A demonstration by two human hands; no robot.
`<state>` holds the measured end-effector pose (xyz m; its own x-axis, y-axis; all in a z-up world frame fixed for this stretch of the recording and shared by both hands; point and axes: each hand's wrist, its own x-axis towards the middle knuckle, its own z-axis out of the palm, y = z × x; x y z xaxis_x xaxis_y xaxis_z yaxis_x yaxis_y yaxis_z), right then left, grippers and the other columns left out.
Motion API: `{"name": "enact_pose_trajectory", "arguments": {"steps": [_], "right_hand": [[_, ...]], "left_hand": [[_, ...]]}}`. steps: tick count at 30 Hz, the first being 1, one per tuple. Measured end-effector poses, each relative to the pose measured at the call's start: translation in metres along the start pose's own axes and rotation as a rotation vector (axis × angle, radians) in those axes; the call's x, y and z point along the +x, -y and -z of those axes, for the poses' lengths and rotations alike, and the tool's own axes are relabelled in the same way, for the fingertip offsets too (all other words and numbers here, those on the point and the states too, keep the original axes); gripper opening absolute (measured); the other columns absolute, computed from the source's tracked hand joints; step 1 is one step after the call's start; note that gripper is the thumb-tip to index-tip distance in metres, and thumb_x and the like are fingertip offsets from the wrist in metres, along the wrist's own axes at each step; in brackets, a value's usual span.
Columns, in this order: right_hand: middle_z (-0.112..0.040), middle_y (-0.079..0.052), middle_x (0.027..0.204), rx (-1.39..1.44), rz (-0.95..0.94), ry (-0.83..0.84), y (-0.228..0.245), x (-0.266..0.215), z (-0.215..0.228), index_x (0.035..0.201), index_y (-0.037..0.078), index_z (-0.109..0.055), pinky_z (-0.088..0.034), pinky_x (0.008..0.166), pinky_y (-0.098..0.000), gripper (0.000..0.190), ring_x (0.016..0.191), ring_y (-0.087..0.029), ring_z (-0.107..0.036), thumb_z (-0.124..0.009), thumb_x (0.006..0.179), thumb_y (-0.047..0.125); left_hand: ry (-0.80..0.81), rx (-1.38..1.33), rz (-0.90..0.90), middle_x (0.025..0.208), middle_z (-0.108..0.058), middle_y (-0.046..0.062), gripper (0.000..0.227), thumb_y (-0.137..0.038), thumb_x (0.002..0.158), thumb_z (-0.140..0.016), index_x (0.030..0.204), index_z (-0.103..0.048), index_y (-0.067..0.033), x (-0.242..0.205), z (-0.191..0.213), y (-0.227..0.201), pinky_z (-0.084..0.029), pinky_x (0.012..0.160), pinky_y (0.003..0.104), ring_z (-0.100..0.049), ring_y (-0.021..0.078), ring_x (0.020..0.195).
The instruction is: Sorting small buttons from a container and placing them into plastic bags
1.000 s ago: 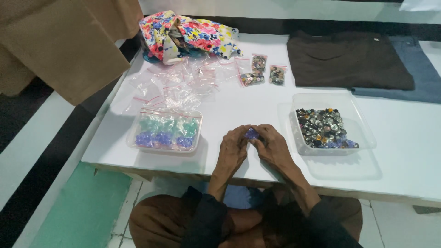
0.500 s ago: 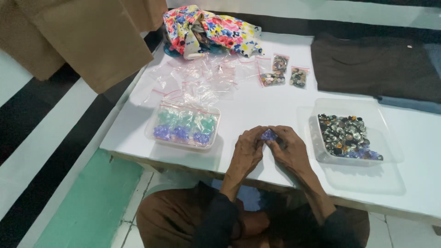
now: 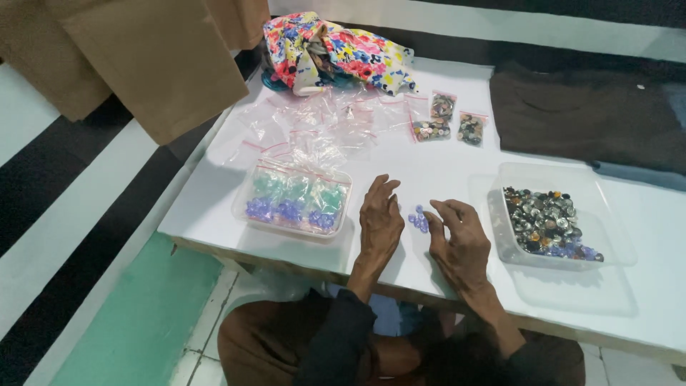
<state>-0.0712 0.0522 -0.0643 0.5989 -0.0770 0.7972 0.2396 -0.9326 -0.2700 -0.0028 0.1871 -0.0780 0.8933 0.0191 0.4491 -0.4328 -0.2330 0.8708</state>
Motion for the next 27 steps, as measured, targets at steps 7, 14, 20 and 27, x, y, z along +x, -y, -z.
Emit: {"name": "enact_pose_trajectory", "arguments": {"steps": [7,14,20,27], "right_hand": [[-0.066,-0.002,0.091,0.018,0.105,0.095,0.01,0.076,-0.07,0.102,0.016,-0.078,-0.059,0.066,-0.0299,0.006,0.077,-0.02,-0.072,-0.074,0.099,0.021],[-0.064,-0.011,0.12,-0.035,0.103,0.401,-0.023,0.136,-0.183,0.128,0.017,-0.067,-0.06,0.083,-0.0483,0.036,0.106,-0.036,-0.07,-0.072,0.092,0.018],[-0.054,-0.015,0.132,-0.101,0.123,0.42,0.001,0.152,-0.2,0.137,0.013,-0.056,-0.061,0.082,-0.0544,0.054,0.112,-0.04,-0.065,-0.077,0.087,0.017],[-0.047,-0.012,0.149,-0.258,0.164,0.609,0.011,0.158,-0.212,0.144,0.019,-0.055,-0.058,0.087,-0.0532,0.051,0.11,-0.041,-0.065,-0.064,0.094,0.017]], "left_hand": [[-0.153,0.236,-0.199,0.134,-0.06,0.028,0.031,0.003,0.097,-0.052,0.125,-0.065,-0.0011,0.04,-0.025,0.055,-0.055,0.094,0.056,-0.06,0.0466,0.123],[-0.158,0.507,-0.329,0.124,-0.062,0.031,0.032,0.004,0.085,-0.053,0.114,-0.065,0.0091,0.042,-0.015,0.042,-0.042,0.108,0.055,-0.055,0.049,0.125],[-0.178,0.632,-0.356,0.106,-0.065,0.03,0.022,0.001,0.079,-0.061,0.098,-0.07,0.0076,0.047,-0.009,0.036,-0.037,0.112,0.058,-0.057,0.0481,0.119],[-0.04,0.654,-0.218,0.111,-0.068,0.026,0.023,-0.005,0.073,-0.066,0.093,-0.074,0.0032,0.047,0.005,0.015,-0.031,0.118,0.053,-0.053,0.044,0.129]]}}
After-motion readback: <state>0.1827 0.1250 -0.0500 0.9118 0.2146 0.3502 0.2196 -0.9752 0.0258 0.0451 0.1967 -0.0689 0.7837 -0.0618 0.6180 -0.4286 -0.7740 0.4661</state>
